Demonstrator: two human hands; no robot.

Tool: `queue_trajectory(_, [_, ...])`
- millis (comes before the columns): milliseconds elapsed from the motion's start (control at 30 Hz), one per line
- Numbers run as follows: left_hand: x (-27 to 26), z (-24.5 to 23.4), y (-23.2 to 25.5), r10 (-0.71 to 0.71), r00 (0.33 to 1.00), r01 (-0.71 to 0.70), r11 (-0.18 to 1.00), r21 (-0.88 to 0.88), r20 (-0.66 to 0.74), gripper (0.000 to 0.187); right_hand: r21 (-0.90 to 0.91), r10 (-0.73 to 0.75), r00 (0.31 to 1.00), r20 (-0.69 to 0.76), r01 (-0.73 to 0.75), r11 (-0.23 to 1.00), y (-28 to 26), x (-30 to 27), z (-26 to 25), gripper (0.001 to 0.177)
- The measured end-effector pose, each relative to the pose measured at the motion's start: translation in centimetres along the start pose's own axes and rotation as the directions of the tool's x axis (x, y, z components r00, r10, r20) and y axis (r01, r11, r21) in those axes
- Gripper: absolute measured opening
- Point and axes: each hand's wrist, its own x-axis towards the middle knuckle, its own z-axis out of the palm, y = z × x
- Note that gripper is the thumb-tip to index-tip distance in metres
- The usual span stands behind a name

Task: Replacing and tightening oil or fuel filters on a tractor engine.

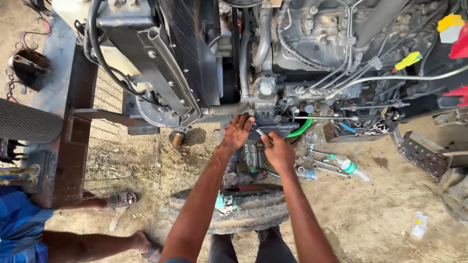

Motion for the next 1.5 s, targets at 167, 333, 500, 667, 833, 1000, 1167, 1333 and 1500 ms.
queue_trajectory(167, [-0.5,-1.6,1.3,0.195,0.979,-0.181,0.968,0.176,-0.066,0.041,0.057,0.015,0.998,0.057,-0.018,0.998,1.1,0.6,0.6,0.036])
queue_trajectory(333, [-1.0,-8.3,10.4,0.007,0.995,-0.006,1.0,0.014,-0.102,0.036,0.271,-0.072,0.955,0.287,-0.009,0.963,4.5,3.4,-4.3,0.039])
queue_trajectory(500, [0.2,-5.4,12.7,0.329,0.929,-0.341,0.939,-0.044,-0.169,0.012,0.304,-0.296,0.865,0.406,0.178,0.936,10.8,7.7,-8.0,0.04])
queue_trajectory(667, [0.4,-5.3,13.3,0.334,0.934,-0.337,0.942,0.002,-0.129,0.009,0.114,-0.286,0.755,0.59,0.273,0.955,8.4,11.9,-11.1,0.045])
queue_trajectory(833, [0.2,-4.4,12.5,0.339,0.93,-0.334,0.941,0.054,-0.141,0.01,-0.041,-0.387,0.759,0.523,0.476,0.878,6.6,12.7,-11.2,0.043])
queue_trajectory(1000, [-0.5,-3.3,11.3,0.334,0.92,-0.341,0.94,0.001,-0.205,0.01,-0.138,-0.206,0.817,0.539,0.327,0.935,7.6,7.6,-7.2,0.027])
queue_trajectory(1167, [0.5,-2.9,11.7,0.268,0.932,-0.301,0.948,-0.107,-0.245,0.015,0.87,0.198,0.934,0.297,-0.35,0.346,6.2,-3.8,5.7,0.019])
queue_trajectory(1333, [0.6,-3.0,11.1,0.271,0.93,-0.321,0.927,-0.194,-0.247,0.014,0.676,0.239,0.883,0.403,-0.463,0.573,9.0,-0.6,-0.3,0.039])
queue_trajectory(1500, [0.1,-4.4,12.3,0.262,0.957,-0.275,0.955,-0.106,-0.128,0.013,0.064,0.062,0.753,0.655,-0.137,0.988,10.3,9.6,-10.0,0.028])
